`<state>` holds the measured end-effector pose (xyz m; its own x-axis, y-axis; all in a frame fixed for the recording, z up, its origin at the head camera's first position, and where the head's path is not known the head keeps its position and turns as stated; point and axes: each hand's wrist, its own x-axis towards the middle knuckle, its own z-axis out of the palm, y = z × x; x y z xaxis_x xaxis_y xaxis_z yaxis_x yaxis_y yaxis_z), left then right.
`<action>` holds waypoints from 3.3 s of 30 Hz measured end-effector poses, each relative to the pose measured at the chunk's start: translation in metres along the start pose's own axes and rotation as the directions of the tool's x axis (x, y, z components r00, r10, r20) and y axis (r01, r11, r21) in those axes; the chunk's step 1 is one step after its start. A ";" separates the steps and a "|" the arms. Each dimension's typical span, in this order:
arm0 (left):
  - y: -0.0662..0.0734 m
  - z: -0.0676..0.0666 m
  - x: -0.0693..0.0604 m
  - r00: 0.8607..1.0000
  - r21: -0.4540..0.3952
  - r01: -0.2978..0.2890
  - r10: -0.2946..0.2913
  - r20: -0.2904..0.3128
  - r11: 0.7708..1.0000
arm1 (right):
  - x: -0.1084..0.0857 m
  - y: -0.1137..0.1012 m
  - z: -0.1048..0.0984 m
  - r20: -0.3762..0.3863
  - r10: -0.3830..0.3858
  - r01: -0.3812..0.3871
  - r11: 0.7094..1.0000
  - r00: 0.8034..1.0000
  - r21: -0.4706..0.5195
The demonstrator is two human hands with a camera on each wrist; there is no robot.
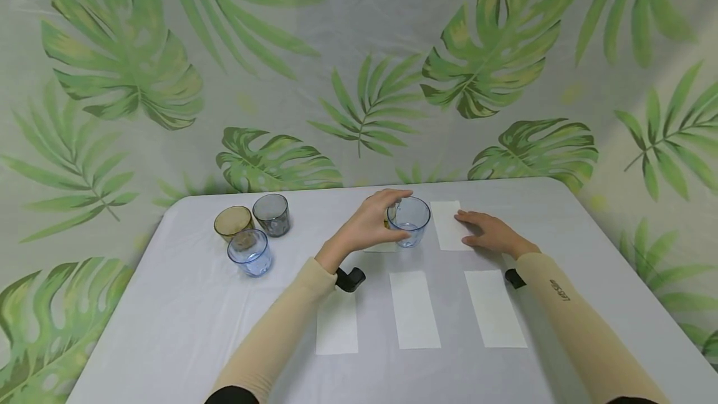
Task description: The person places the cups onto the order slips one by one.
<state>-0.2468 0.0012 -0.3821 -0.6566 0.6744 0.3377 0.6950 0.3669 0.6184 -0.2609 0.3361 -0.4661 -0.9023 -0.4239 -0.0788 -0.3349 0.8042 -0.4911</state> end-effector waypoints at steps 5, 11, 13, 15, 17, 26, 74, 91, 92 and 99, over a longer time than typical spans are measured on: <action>0.001 0.006 0.009 1.000 0.042 0.008 -0.009 0.015 0.999 | 0.002 0.001 0.001 0.002 0.015 -0.015 1.000 1.000 -0.006; 0.001 0.014 0.020 0.998 -0.033 0.050 -0.048 0.041 0.998 | 0.003 0.001 0.001 0.007 0.036 -0.036 0.999 0.999 -0.021; 0.000 0.017 0.023 0.997 -0.040 0.056 -0.054 0.048 0.998 | 0.004 0.000 0.001 0.009 0.042 -0.042 0.999 0.999 -0.023; -0.001 0.020 0.026 0.997 -0.031 0.063 -0.061 0.051 0.998 | 0.004 -0.001 0.000 0.012 0.048 -0.048 0.999 0.999 -0.024; -0.003 0.024 0.030 0.996 -0.019 0.068 -0.067 0.052 0.997 | 0.004 -0.001 0.000 0.018 0.058 -0.057 0.998 0.998 -0.027; -0.004 0.041 0.043 0.993 -0.004 0.108 -0.108 0.042 0.994 | 0.003 -0.001 0.000 0.035 0.082 -0.081 0.997 0.996 -0.014; -0.009 0.126 0.093 0.951 0.048 0.286 -0.278 -0.139 0.957 | -0.001 -0.005 0.000 -0.033 0.044 -0.043 0.999 0.998 0.026; -0.010 0.123 0.090 0.960 0.051 0.264 -0.258 -0.112 0.963 | -0.004 -0.005 0.001 -0.030 0.061 -0.057 0.989 0.998 0.134; -0.010 0.121 0.090 0.960 0.044 0.262 -0.256 -0.110 0.964 | -0.004 -0.005 0.000 -0.027 0.066 -0.062 0.989 0.997 0.135; -0.005 0.098 0.080 0.971 -0.023 0.217 -0.219 -0.094 0.976 | -0.005 -0.003 -0.001 -0.031 0.086 -0.081 0.989 0.996 0.125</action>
<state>-0.2741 0.1162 -0.4283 -0.8172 0.5147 0.2593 0.5285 0.4899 0.6933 -0.2556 0.3365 -0.4632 -0.9356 -0.3403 -0.0941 -0.2237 0.7774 -0.5879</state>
